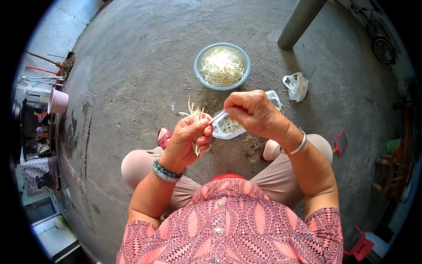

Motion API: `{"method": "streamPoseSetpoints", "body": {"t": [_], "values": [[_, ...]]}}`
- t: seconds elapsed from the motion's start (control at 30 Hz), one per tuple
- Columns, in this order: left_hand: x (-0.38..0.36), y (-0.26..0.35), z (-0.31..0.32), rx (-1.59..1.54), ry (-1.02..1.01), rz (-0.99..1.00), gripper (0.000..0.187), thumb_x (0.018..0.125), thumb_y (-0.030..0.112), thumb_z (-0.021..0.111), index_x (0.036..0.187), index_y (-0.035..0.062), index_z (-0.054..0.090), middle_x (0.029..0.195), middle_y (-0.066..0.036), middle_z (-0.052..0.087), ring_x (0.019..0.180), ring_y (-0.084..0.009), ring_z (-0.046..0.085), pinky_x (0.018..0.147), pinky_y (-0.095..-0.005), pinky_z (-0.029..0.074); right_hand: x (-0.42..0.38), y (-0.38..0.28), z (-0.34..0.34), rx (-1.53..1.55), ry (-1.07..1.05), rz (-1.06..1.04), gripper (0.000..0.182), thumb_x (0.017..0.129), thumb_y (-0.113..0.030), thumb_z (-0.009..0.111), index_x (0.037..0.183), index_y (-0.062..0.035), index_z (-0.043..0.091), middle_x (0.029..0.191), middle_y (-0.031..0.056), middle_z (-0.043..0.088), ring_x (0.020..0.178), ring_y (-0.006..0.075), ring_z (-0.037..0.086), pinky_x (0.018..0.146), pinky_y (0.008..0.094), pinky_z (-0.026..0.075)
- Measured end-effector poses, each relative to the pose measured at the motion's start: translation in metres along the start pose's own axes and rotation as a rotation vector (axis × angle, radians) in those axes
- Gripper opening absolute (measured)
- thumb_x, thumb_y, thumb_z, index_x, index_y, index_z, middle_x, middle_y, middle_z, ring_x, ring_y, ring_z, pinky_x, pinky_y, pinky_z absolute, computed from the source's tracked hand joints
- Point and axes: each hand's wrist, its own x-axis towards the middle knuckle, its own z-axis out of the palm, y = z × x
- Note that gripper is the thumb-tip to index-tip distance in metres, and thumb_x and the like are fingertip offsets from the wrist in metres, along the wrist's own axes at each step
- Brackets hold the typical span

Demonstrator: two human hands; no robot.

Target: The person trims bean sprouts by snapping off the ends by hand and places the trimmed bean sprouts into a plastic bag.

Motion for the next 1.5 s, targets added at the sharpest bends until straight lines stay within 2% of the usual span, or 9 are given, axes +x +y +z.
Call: {"method": "streamPoseSetpoints", "body": {"t": [0.03,0.17,0.27,0.33,0.5,0.63,1.03,1.33,1.5], "values": [[0.0,0.0,0.001,0.002,0.009,-0.003,0.012,0.092,0.016,0.056,0.097,0.0057,0.055,0.074,0.0,0.055,0.052,-0.0036,0.044,0.045,-0.0181,0.039,0.001,-0.003,0.003,-0.055,0.071,-0.096,0.004,0.075,0.001,0.061,0.077,-0.0005,0.058,0.064,0.0079,0.057,0.053,0.0133,0.055,0.047,0.0273,0.042],[0.002,-0.003,0.001,0.032,0.0,-0.015,0.011,0.092,0.016,0.056,0.094,0.0055,0.055,0.072,0.0,0.055,0.051,-0.0038,0.043,0.044,-0.0188,0.038,-0.001,-0.003,0.015,-0.402,0.211,-0.232,0.008,0.069,0.003,0.058,0.067,-0.0007,0.051,0.058,0.012,0.052,0.053,0.0303,0.054,0.048,0.0337,0.043],[0.003,-0.005,0.002,0.057,-0.018,-0.009,0.011,0.092,0.016,0.056,0.094,0.0052,0.055,0.07,0.0,0.054,0.051,-0.0041,0.043,0.043,-0.0191,0.037,0.002,0.002,0.017,-0.208,0.319,-0.134,0.006,0.07,0.002,0.056,0.066,-0.0003,0.052,0.058,0.0129,0.053,0.051,0.0262,0.055,0.048,0.0322,0.043],[0.002,-0.004,0.004,0.083,-0.032,0.0,0.011,0.092,0.016,0.056,0.093,0.005,0.055,0.07,0.0,0.054,0.05,-0.0043,0.043,0.043,-0.0191,0.036,0.003,0.001,0.01,0.004,0.311,0.143,0.007,0.075,-0.001,0.054,0.069,0.0012,0.058,0.056,0.0086,0.055,0.051,0.0107,0.054,0.049,0.0281,0.043],[-0.003,-0.004,0.008,0.14,-0.07,-0.047,0.01,0.092,0.015,0.056,0.093,0.0046,0.056,0.071,0.0,0.056,0.05,-0.0042,0.043,0.042,-0.0185,0.035,0.004,0.004,0.009,0.586,-0.053,0.401,0.021,0.086,-0.02,0.063,0.081,-0.0005,0.065,0.068,0.0011,0.06,0.059,0.0051,0.054,0.05,0.0202,0.042],[-0.003,-0.007,0.003,0.168,-0.123,-0.068,0.011,0.092,0.015,0.057,0.094,0.0049,0.057,0.07,0.0,0.057,0.049,-0.0038,0.043,0.042,-0.0181,0.034,0.004,0.007,0.015,0.63,-0.227,0.325,0.016,0.083,-0.016,0.066,0.082,0.0004,0.064,0.068,-0.0001,0.06,0.062,0.0041,0.052,0.052,0.0204,0.042],[-0.002,-0.012,-0.001,0.225,-0.13,-0.088,0.013,0.092,0.018,0.058,0.096,0.0052,0.058,0.07,0.0,0.058,0.051,-0.0037,0.044,0.043,-0.0182,0.034,0.005,0.009,0.019,0.29,-0.174,0.068,0.01,0.079,-0.006,0.062,0.08,0.0032,0.062,0.064,0.0037,0.061,0.061,0.0061,0.055,0.053,0.0244,0.045],[-0.005,-0.003,0.005,0.222,-0.043,-0.079,0.016,0.093,0.021,0.056,0.094,0.005,0.058,0.071,-0.001,0.059,0.05,-0.0045,0.047,0.043,-0.0187,0.038,0.003,0.006,0.013,0.476,-0.113,0.317,0.01,0.082,-0.007,0.06,0.079,0.0031,0.061,0.065,0.003,0.061,0.059,0.0061,0.057,0.052,0.0225,0.045],[-0.006,-0.004,0.003,0.204,-0.061,-0.066,0.016,0.093,0.02,0.056,0.093,0.0039,0.058,0.07,-0.001,0.059,0.049,-0.0042,0.046,0.042,-0.0183,0.035,0.002,0.007,0.016,0.558,-0.086,0.316,0.01,0.082,-0.008,0.061,0.08,0.002,0.061,0.066,0.0036,0.062,0.059,0.0057,0.056,0.05,0.0236,0.045]]}}
